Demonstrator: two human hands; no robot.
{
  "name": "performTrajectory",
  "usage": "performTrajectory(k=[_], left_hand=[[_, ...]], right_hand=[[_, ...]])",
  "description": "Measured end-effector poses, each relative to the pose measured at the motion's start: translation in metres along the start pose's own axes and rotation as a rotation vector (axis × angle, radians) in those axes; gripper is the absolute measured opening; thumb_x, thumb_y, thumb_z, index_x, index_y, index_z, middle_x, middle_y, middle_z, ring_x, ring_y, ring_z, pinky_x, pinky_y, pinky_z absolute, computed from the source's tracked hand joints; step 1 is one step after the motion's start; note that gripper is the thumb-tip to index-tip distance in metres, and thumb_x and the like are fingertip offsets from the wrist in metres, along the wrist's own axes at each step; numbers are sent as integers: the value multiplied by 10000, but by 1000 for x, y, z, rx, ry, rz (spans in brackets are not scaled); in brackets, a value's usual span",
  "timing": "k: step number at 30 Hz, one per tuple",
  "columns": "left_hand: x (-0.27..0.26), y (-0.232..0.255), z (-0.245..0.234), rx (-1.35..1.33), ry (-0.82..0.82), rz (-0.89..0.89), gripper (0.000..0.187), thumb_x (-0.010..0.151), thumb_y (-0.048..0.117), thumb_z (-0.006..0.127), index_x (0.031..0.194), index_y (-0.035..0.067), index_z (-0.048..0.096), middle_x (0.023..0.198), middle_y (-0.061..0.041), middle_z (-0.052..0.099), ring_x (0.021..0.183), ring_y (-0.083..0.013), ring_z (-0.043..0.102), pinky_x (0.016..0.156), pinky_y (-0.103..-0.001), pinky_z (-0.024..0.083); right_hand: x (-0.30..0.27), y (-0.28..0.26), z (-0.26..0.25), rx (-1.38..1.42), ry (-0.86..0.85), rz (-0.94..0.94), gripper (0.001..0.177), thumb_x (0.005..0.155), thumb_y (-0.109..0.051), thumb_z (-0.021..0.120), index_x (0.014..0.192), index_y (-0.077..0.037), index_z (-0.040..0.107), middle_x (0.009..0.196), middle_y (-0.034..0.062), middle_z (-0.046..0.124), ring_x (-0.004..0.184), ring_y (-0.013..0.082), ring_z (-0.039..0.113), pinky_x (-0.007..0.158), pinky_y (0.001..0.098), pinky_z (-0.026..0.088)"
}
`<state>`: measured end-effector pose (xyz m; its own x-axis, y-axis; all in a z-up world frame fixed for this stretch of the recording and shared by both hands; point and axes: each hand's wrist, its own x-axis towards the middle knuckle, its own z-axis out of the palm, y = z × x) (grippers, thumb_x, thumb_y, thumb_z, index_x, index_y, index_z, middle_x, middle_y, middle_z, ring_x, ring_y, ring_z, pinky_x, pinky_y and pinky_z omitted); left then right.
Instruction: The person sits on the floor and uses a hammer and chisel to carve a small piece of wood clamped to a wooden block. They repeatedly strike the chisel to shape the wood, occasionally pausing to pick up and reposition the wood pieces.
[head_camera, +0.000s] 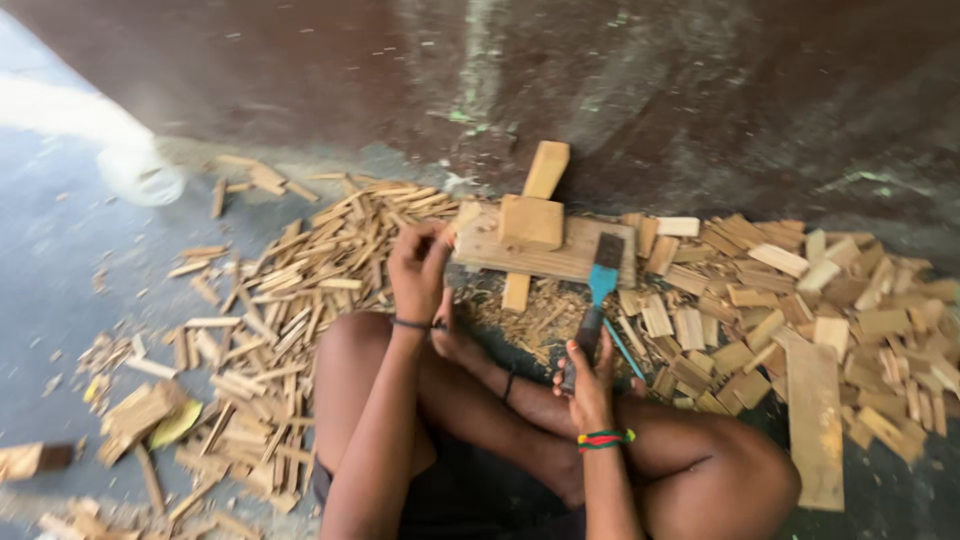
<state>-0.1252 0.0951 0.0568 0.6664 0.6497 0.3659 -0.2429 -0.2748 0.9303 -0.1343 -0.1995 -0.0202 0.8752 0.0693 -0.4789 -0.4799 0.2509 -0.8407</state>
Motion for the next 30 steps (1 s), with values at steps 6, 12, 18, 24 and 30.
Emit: performTrajectory(k=[6, 12, 18, 24, 30], left_hand=[[-68, 28, -130, 334, -69, 123, 164, 901, 60, 776, 1046, 12, 718, 1012, -136, 693, 929, -273, 695, 800, -323, 575], [-171, 42, -292, 564, 305, -95, 183, 886, 145, 783, 1042, 59, 738, 1049, -114, 677, 804, -205, 719, 621, -283, 565], [-286, 78, -426, 1081, 338, -166, 159, 887, 220, 804, 984, 108, 746, 1020, -47, 706, 742, -164, 723, 642, -330, 556], [-346, 142, -495, 1432, 254, -297, 208, 866, 330, 796, 977, 161, 745, 992, -3, 720, 834, -236, 717, 771, -378, 575], [-357, 109, -496, 1377, 496, -202, 474, 866, 354, 784, 1218, 67, 647, 1268, -133, 623, 1117, -352, 666, 921, -442, 550]], right_hand=[[-2, 10, -12, -88, -5, -9, 764, 936, -215, 682, 1563, -366, 272, 815, 50, 578, 526, 162, 550, 407, 300, 457], [22, 18, -8, -190, -32, -10, 794, 945, -222, 679, 1578, -390, 229, 854, 51, 562, 583, 168, 546, 459, 309, 459], [53, 28, -18, -222, -62, 18, 850, 996, -228, 681, 1619, -455, 150, 882, 25, 558, 651, 149, 554, 549, 326, 469], [48, 18, -1, -220, -172, -52, 664, 1030, -206, 663, 1549, -391, 293, 875, 43, 557, 653, 186, 547, 522, 347, 459], [53, 13, 10, -223, -123, 38, 471, 1019, -273, 677, 1368, -365, 373, 831, 32, 562, 630, 184, 547, 525, 345, 467]])
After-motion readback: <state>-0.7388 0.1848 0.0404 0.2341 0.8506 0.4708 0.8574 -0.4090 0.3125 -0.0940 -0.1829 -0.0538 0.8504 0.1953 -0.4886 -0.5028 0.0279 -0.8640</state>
